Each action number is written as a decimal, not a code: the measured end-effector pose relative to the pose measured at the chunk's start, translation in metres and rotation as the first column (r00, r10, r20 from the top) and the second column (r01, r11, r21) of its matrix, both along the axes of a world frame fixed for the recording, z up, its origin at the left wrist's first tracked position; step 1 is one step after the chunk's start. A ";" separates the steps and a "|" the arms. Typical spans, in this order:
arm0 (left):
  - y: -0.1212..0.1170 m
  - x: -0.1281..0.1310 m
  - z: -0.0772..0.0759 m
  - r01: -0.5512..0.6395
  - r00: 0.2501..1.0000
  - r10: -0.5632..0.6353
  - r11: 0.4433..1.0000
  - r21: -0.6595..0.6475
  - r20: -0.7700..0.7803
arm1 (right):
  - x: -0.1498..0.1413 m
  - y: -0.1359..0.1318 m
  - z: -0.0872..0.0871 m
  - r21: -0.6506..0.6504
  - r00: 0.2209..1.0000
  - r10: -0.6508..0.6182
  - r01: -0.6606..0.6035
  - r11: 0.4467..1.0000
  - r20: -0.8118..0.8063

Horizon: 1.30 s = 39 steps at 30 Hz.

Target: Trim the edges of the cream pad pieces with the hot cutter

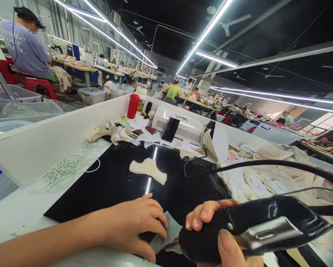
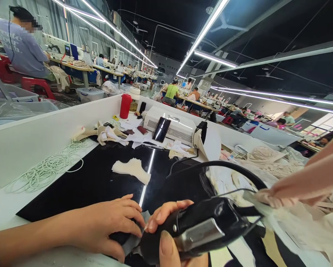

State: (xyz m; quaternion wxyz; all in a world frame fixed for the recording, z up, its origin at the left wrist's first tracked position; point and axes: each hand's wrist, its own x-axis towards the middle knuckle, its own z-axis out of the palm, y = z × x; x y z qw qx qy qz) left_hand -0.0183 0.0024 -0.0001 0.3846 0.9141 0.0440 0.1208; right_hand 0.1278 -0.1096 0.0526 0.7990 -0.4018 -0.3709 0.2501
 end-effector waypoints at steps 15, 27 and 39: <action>-0.013 0.010 -0.009 -0.034 0.998 0.044 0.984 0.176 -0.052 | 0.044 0.003 -0.010 0.038 0.978 -0.202 0.200 0.979 0.049; -0.014 0.011 0.001 -0.027 0.994 0.044 0.985 0.168 -0.102 | 0.049 0.002 -0.016 0.046 0.981 -0.172 0.169 0.985 0.088; -0.013 0.009 -0.004 -0.056 0.997 0.062 0.991 0.121 -0.050 | 0.068 -0.003 -0.014 0.023 0.955 -0.294 0.294 0.956 0.029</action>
